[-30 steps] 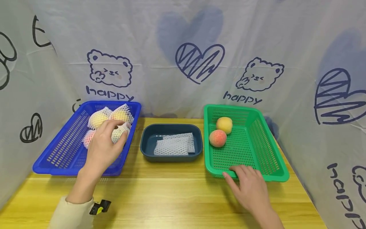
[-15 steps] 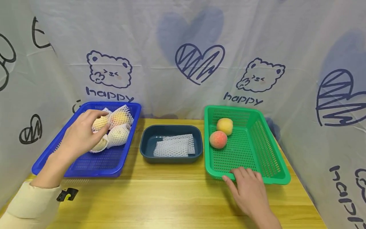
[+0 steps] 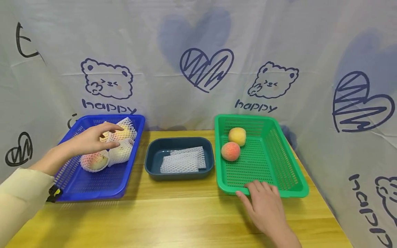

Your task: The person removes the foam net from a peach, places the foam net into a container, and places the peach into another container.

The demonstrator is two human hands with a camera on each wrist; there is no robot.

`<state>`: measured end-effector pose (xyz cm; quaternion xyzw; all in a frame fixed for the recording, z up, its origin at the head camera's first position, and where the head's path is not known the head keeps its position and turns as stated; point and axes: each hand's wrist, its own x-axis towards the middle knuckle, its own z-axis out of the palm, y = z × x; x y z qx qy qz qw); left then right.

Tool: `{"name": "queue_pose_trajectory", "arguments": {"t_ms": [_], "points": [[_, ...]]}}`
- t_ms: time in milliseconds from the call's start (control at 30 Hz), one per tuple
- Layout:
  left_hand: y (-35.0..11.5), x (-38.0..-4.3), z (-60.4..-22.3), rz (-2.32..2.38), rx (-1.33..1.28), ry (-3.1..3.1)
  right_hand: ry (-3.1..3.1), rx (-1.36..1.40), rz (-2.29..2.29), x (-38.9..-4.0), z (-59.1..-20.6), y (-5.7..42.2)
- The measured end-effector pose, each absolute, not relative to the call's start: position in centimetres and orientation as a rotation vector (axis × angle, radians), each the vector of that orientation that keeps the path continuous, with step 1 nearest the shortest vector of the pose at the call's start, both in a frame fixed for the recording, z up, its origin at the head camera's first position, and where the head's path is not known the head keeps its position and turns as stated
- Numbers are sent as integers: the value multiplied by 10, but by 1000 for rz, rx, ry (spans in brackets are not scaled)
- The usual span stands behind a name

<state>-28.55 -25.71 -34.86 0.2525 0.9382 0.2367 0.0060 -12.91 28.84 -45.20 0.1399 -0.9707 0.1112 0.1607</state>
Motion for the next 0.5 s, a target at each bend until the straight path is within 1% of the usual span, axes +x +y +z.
{"name": "queue_pose_trajectory", "arguments": {"t_ms": [200,500], "points": [[-265,-304,-365,785,754,2798,-2726,436,309,-133,-451,287],[-265,-332,-383,772,682,2642,-2758,407,303,-130,-452,289]]}}
